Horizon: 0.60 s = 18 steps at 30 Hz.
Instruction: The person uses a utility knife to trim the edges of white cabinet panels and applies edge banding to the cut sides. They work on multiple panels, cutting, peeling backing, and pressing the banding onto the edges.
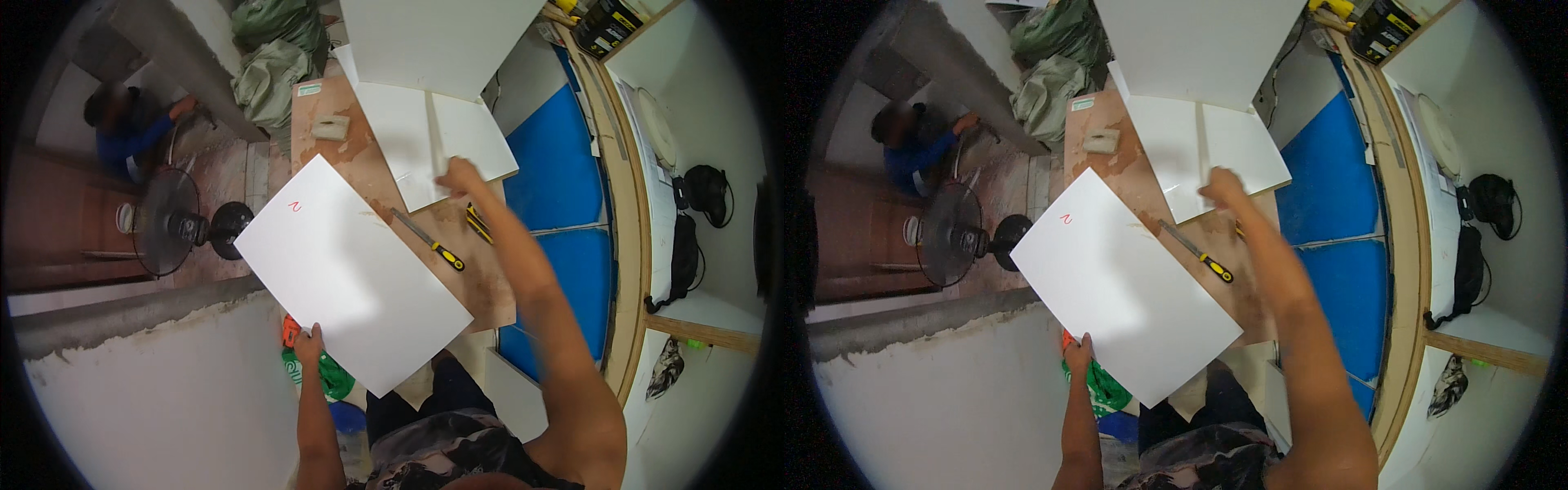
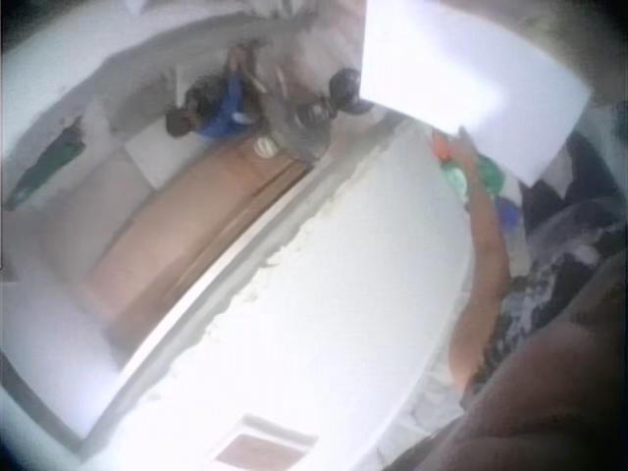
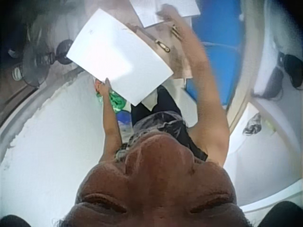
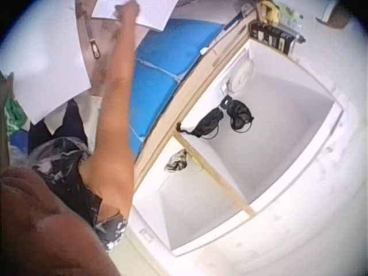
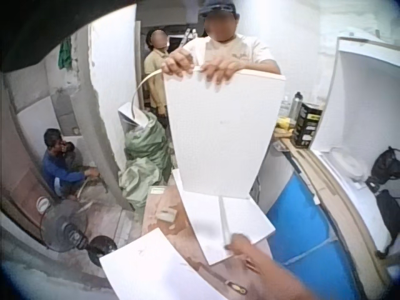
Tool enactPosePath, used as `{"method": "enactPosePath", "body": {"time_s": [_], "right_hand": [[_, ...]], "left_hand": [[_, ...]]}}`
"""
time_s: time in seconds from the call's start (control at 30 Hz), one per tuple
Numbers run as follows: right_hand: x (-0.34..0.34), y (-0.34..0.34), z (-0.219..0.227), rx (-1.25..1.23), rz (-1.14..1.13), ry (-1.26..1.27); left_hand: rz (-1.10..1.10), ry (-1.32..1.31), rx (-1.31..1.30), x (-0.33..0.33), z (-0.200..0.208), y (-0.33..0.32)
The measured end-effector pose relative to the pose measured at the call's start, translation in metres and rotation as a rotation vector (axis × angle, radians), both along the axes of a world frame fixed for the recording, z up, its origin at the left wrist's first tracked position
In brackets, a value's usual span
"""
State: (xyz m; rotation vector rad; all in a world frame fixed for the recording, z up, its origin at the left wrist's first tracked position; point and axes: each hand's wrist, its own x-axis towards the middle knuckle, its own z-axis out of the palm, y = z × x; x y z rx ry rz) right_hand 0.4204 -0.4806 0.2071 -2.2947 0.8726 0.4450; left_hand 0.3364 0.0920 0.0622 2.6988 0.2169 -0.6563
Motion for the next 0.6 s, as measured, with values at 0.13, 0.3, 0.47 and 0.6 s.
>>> {"method": "enactPosePath", "body": {"time_s": [0.13,0.3,0.47,0.6], "right_hand": [[0.008,0.05,-0.042,-0.285,0.021,0.044],[0.011,0.064,-0.054,-0.235,0.016,0.066],[-0.009,0.052,-0.053,-0.218,-0.054,-0.033],[-0.029,0.022,-0.048,-0.179,-0.072,0.03]], "left_hand": [[0.018,0.02,-0.006,0.002,-0.004,-0.003],[0.03,0.029,-0.037,0.003,0.006,-0.008],[0.125,0.058,-0.308,-0.002,0.005,-0.008],[0.152,-0.13,-0.235,-0.01,0.002,-0.001]]}}
